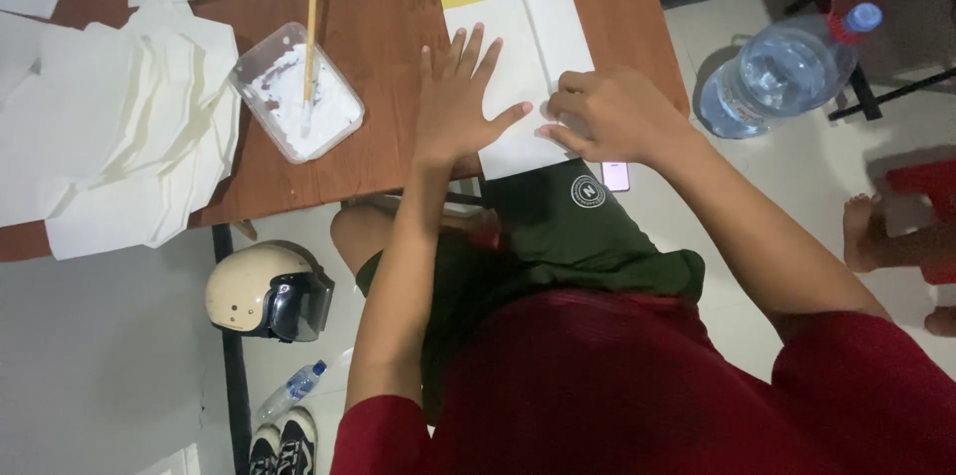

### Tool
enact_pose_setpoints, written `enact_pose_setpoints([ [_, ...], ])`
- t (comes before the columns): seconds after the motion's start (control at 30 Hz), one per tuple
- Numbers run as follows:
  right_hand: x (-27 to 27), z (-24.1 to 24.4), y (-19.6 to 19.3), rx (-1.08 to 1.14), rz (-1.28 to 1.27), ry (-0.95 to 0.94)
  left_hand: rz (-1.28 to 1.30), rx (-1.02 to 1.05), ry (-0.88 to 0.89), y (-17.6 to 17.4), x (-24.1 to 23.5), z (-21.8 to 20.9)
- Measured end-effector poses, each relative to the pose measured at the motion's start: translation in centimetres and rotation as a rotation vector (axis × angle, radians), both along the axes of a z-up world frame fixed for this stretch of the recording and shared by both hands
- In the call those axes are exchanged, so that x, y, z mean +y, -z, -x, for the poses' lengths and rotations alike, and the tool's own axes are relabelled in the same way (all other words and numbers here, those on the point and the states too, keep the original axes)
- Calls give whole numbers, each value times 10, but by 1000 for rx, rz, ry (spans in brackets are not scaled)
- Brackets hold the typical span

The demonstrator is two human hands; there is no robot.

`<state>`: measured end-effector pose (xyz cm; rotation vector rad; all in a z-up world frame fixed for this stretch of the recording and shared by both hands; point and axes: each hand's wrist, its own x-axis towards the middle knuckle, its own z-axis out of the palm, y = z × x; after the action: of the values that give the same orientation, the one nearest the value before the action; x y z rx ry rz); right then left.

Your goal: Applying glue to paper templates and folding them to assemble paper bags.

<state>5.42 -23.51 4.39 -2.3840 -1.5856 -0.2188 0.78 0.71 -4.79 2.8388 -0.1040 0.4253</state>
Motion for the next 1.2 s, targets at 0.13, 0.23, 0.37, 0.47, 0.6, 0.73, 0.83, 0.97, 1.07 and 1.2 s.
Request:
enact_pose_setpoints([
  [0.13, -4, 4, -1, -87, -63, 78, -2, 32, -8, -3, -1, 1],
  [0.23, -7, 9, -5, -52, -139, 175, 25, 37, -9, -10, 0, 4],
  [0.37, -11, 17, -10, 197, -262, 369, 17, -302, -8, -14, -9, 13],
  [0.47, -24, 5, 12, -6, -225, 465, -69, -303, -37, -16, -10, 10],
  [0.6, -29, 3, -8, 70, -322, 406, -25, -199, -26, -13, -9, 5],
  [0.73, -48, 3, -13, 360, -433, 405, -28, -14, -48, -17, -9, 3],
  [0.83, -57, 8, 0, 468, -524, 348, -84, 12, -71, -10, -9, -9],
  [0.97, -54, 23, 38, 522, -605, 354, -129, 15, -52, -21, -4, -18],
  [1.07, -44, 38, 40, 265, -569, 422, -32, 20, 82, -40, 3, -31],
  [1.2, -32, 35, 44, 157, -517, 410, -8, 79, 151, -50, 6, -53],
])
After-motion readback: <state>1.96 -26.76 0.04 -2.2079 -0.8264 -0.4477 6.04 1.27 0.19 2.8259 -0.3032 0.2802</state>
